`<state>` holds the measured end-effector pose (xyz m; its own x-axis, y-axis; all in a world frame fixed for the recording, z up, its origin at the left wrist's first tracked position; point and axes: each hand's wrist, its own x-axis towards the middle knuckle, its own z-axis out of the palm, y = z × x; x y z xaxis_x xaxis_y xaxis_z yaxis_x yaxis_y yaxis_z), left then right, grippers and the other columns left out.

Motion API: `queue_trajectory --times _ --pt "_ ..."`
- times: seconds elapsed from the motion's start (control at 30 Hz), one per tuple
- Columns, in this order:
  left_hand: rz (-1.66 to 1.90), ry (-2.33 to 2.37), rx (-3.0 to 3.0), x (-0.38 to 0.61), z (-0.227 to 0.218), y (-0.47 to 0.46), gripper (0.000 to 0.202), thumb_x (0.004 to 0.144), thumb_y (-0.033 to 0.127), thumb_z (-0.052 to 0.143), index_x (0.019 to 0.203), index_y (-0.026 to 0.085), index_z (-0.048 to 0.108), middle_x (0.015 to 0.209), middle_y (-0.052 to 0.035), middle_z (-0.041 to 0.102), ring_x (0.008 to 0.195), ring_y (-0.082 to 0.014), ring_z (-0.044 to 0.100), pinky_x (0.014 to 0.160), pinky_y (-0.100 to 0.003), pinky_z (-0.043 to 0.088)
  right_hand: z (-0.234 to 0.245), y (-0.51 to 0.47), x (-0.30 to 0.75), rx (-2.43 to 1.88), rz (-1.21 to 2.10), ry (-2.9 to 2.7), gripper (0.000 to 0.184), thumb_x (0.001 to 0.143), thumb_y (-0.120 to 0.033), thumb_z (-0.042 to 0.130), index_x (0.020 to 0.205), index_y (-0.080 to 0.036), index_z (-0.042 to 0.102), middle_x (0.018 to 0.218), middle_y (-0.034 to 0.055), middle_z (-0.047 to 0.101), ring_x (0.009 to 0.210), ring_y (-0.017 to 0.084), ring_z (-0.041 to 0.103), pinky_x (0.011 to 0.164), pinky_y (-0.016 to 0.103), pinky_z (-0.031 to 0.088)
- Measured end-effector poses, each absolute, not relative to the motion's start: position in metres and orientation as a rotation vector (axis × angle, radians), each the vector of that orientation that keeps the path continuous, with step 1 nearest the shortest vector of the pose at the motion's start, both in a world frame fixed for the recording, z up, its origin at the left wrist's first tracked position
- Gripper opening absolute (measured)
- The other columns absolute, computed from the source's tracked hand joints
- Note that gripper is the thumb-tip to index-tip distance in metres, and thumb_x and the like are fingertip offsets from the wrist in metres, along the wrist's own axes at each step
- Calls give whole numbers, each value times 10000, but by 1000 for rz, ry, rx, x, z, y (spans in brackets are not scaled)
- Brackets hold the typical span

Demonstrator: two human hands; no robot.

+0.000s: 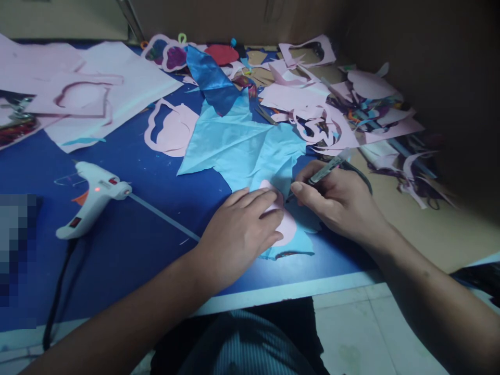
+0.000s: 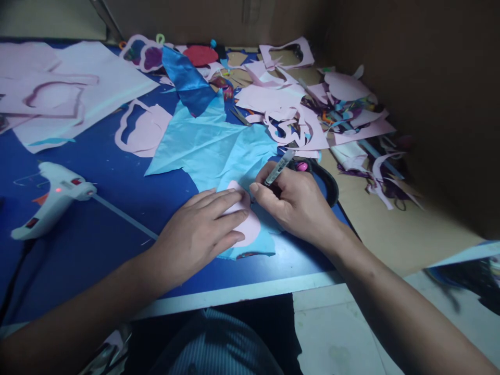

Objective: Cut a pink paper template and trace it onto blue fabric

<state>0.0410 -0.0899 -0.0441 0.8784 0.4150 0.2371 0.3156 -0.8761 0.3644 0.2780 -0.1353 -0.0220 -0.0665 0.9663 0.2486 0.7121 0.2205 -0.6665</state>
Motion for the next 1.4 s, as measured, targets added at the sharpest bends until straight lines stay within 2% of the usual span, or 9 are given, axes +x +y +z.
queue_trajectory --times 0.13,0.3,0.57,1.2,1.4 --pt "438 543 2722 41 -44 -90 223 1071 310 723 1247 187 784 1526 -136 701 1464 -291 634 1233 -465 484 -20 -147 278 -1588 429 -1830 279 1081 -331 664 810 -264 665 859 30 723 739 216 668 658 361 493" --pt "451 540 2718 41 -46 -91 219 1073 297 718 1251 189 787 1573 -150 675 1493 -289 615 1253 -484 473 -27 -161 278 -1607 380 -1820 244 1079 -303 675 840 -255 658 871 34 738 694 200 661 613 345 491" --pt "431 533 2724 41 -46 -90 211 1075 305 715 1230 176 778 1575 -153 671 1493 -291 616 1265 -476 463 -30 -165 275 -1609 404 -1822 164 1074 -291 689 917 -244 694 870 16 738 700 186 674 624 329 491" --pt "432 534 2723 41 -46 -90 203 1081 308 707 1227 186 777 1573 -147 674 1486 -288 619 1246 -472 472 -27 -162 275 -1589 415 -1838 231 1068 -266 679 840 -239 655 853 7 744 634 159 637 583 323 459" --pt "426 534 2715 41 -44 -90 197 1082 294 703 1224 181 778 1565 -141 680 1485 -287 615 1253 -468 460 -25 -167 275 -1607 387 -1857 181 1057 -247 686 879 -249 657 831 2 731 642 172 640 606 337 465"
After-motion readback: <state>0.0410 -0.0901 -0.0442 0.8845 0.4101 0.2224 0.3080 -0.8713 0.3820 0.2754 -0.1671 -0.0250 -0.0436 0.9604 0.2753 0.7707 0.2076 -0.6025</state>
